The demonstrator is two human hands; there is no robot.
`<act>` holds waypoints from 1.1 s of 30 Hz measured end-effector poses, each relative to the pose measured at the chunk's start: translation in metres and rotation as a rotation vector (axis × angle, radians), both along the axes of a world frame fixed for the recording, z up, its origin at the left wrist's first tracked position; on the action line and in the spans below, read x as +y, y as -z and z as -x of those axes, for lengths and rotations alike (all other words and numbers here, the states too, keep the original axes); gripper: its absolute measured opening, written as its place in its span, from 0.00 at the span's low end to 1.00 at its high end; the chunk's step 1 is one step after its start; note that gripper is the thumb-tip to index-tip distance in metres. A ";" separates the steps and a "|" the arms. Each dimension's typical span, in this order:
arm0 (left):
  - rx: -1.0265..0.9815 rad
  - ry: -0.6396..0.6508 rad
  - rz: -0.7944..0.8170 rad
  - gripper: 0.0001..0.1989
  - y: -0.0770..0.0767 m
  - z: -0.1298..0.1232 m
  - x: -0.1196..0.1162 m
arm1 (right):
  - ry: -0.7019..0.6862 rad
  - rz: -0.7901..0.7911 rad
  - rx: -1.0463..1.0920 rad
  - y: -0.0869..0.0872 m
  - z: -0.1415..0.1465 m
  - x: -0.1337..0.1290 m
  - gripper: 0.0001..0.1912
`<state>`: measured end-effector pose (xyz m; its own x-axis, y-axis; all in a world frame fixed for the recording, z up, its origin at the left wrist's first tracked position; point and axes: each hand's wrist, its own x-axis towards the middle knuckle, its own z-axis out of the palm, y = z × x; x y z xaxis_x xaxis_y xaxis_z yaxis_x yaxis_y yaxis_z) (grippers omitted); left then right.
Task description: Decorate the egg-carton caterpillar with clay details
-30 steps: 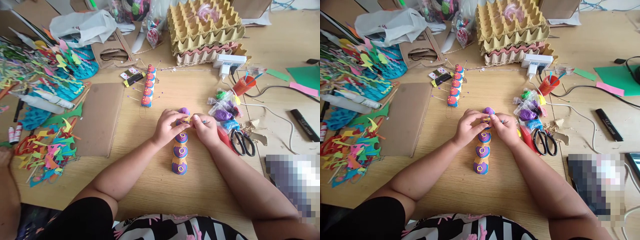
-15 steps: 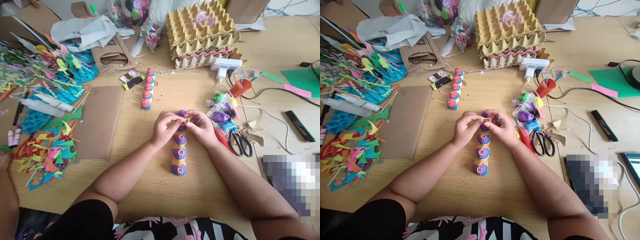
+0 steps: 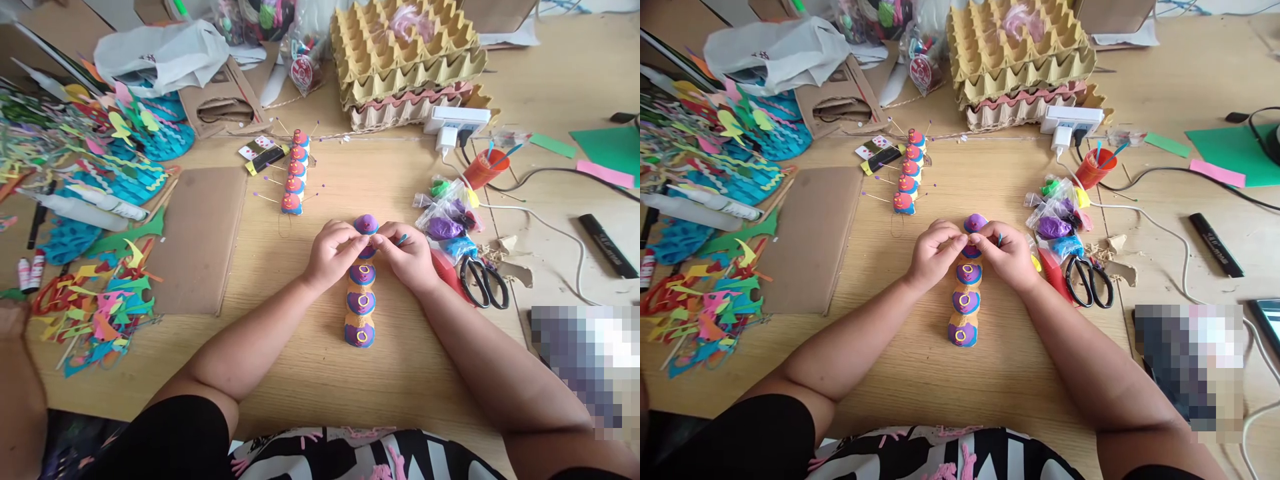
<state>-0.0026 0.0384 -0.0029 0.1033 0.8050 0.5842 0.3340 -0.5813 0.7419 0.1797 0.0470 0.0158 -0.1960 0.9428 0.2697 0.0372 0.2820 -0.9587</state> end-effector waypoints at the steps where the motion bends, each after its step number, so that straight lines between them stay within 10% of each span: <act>1: 0.002 0.004 0.005 0.16 0.000 0.000 0.000 | 0.001 -0.005 0.004 0.000 0.000 0.000 0.25; 12: -0.057 0.012 0.092 0.24 -0.003 0.003 -0.001 | 0.044 0.007 -0.036 0.004 0.000 0.000 0.32; 33: -0.063 -0.004 0.021 0.06 0.001 0.002 0.000 | -0.024 0.064 0.066 0.007 -0.003 0.000 0.31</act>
<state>-0.0047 0.0388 -0.0034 0.0641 0.8173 0.5727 0.2884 -0.5646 0.7734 0.1823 0.0472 0.0088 -0.2020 0.9537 0.2226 -0.0329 0.2206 -0.9748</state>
